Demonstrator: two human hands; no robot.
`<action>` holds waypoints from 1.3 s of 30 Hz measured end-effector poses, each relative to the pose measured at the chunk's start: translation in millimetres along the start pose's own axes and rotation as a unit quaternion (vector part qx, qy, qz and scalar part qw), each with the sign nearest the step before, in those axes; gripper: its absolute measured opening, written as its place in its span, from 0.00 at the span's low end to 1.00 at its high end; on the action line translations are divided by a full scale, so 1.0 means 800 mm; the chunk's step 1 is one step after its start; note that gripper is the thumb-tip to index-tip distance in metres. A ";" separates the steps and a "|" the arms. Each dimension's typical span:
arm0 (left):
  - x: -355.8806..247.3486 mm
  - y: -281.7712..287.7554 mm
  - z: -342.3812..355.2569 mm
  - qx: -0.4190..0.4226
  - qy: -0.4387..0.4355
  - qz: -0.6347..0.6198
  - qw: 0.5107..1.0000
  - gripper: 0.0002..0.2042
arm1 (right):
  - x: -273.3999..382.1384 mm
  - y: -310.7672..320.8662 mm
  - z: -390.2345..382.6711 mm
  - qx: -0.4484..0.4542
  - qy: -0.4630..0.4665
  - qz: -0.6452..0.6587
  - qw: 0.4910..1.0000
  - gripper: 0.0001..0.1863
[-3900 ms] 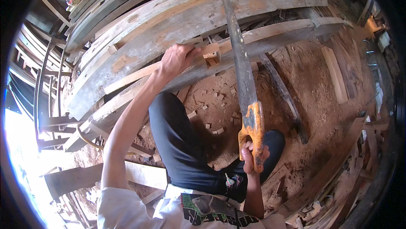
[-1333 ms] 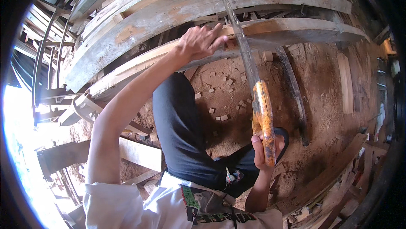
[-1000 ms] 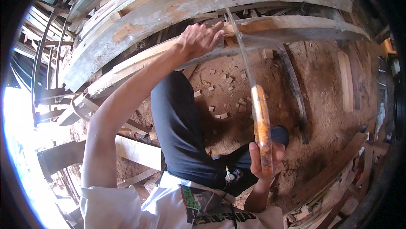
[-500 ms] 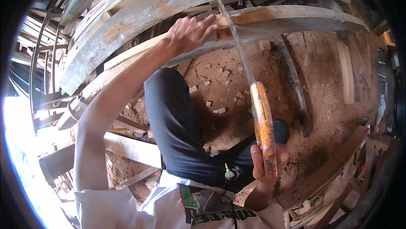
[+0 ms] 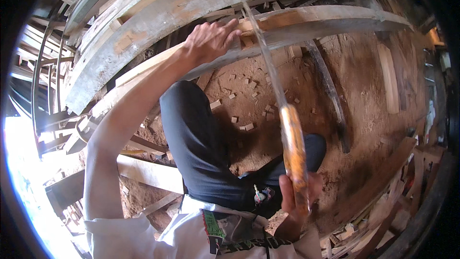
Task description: The person uses a hand saw to cut a small wooden plank resting on a stack of lumber. They hold the wood with their left hand and saw with their right, completing the cut and separating the piece.
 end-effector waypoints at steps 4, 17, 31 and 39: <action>-0.004 -0.008 0.000 0.046 0.008 -0.031 0.998 0.28 | -0.009 0.002 -0.002 0.039 -0.011 -0.007 0.999 0.14; -0.009 0.004 -0.004 0.018 0.006 -0.004 1.000 0.27 | -0.029 -0.038 0.000 0.068 0.008 0.014 0.998 0.14; -0.011 0.005 -0.005 -0.012 -0.010 -0.003 1.000 0.22 | -0.064 -0.056 -0.019 0.058 -0.155 0.191 0.968 0.10; -0.013 0.003 -0.012 -0.021 -0.019 0.006 1.000 0.22 | -0.062 -0.061 0.006 0.060 -0.165 0.187 0.966 0.07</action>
Point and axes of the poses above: each hand's wrist, its own z-axis towards the middle knuckle, its own y-axis out of the back of the hand, x = y × z, the point moved 8 cm from there along z, towards the middle knuckle, and after that the axes turned 10 degrees about -z, right-handed, at the moved point
